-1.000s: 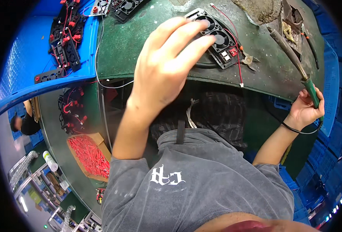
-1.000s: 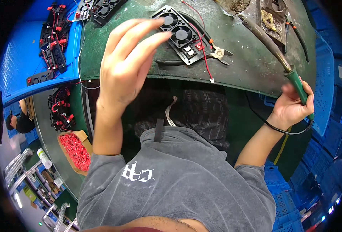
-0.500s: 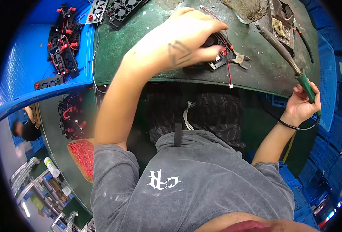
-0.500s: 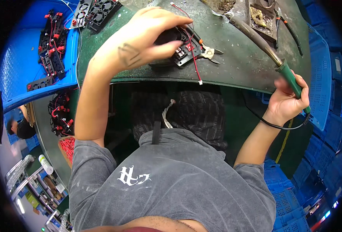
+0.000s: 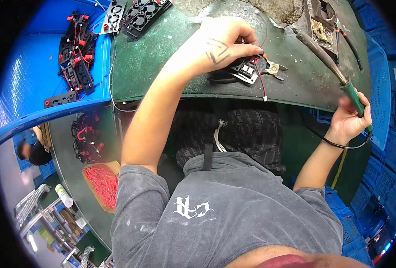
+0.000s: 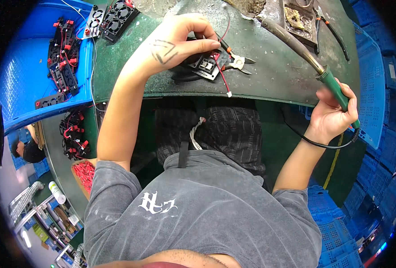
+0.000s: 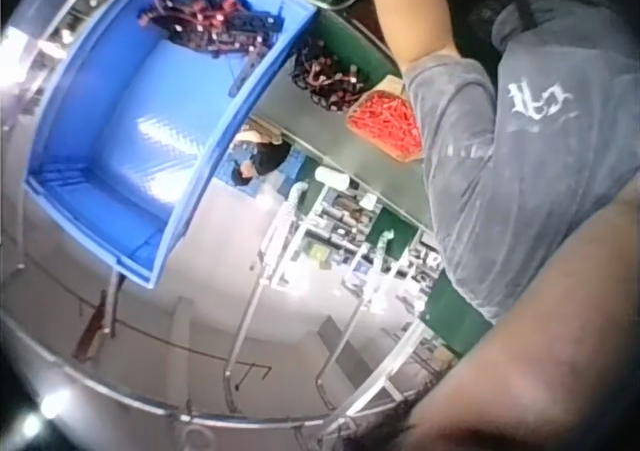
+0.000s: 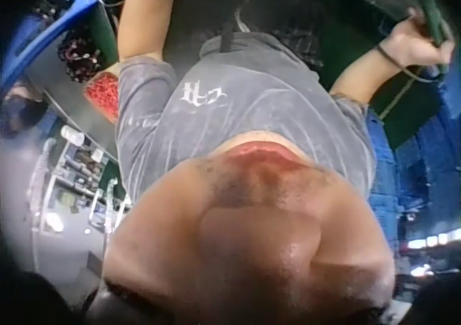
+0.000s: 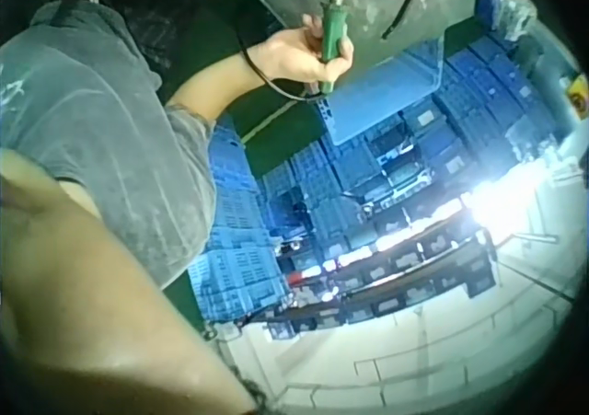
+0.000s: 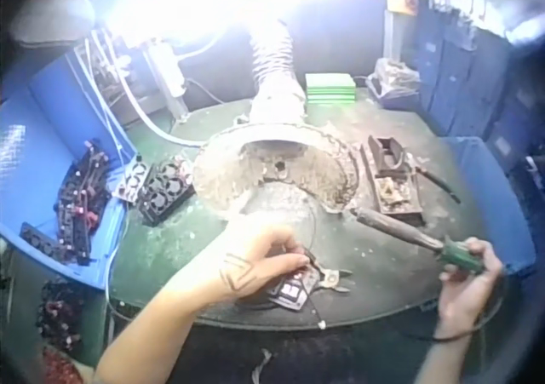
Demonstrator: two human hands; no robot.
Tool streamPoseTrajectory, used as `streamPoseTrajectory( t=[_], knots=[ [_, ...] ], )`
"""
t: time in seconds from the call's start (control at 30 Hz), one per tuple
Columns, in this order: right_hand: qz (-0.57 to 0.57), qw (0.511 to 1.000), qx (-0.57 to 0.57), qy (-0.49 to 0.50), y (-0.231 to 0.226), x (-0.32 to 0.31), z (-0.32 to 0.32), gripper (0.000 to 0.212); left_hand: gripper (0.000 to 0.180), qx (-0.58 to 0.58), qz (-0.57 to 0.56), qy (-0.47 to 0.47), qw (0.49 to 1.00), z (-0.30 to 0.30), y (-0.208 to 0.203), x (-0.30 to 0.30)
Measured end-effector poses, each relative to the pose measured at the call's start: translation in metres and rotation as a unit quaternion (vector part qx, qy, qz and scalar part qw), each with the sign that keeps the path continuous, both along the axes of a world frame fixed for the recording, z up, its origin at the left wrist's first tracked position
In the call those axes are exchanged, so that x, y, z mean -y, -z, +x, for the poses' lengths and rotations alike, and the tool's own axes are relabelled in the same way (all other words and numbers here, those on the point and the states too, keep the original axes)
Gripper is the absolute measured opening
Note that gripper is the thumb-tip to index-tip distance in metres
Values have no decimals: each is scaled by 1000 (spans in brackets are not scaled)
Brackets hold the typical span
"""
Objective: Soldering wires and assembling small cooling fans at a manufacturing workstation.
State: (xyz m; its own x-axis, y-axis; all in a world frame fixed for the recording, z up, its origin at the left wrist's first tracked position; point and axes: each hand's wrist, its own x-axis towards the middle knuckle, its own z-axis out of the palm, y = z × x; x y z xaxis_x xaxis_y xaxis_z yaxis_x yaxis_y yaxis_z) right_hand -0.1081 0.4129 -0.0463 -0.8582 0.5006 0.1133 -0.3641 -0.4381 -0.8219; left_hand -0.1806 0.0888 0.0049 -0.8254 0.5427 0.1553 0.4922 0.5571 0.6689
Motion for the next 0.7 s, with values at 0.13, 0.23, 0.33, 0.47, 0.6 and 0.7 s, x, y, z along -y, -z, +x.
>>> streamPoseTrajectory(
  t=[0.13, 0.23, 0.33, 0.47, 0.6, 0.7],
  knots=[
    [3, 1000, 7, 6, 0, -1, 1, 35, 26, -66, -60, 21, 996, -2, -4, -1],
    [0, 1000, 8, 7, -1, 1, 0, 34, 30, -206, -41, 28, 977, -5, 7, -1],
    [-1, 1000, 0, 3, -1, 2, 0, 34, 36, -81, -60, -41, 994, -1, 6, -4],
    [-5, 1000, -1, 9, -1, 3, 0, 34, 40, 51, -12, -71, 996, 0, -8, -5],
    [-1, 1000, 0, 10, -2, 3, 1, 33, 41, 109, -32, -69, 991, 4, -19, -2],
    [-12, 1000, 5, 9, -2, 4, 1, 34, 41, 94, -8, -85, 992, 3, -11, -2]
  ],
)
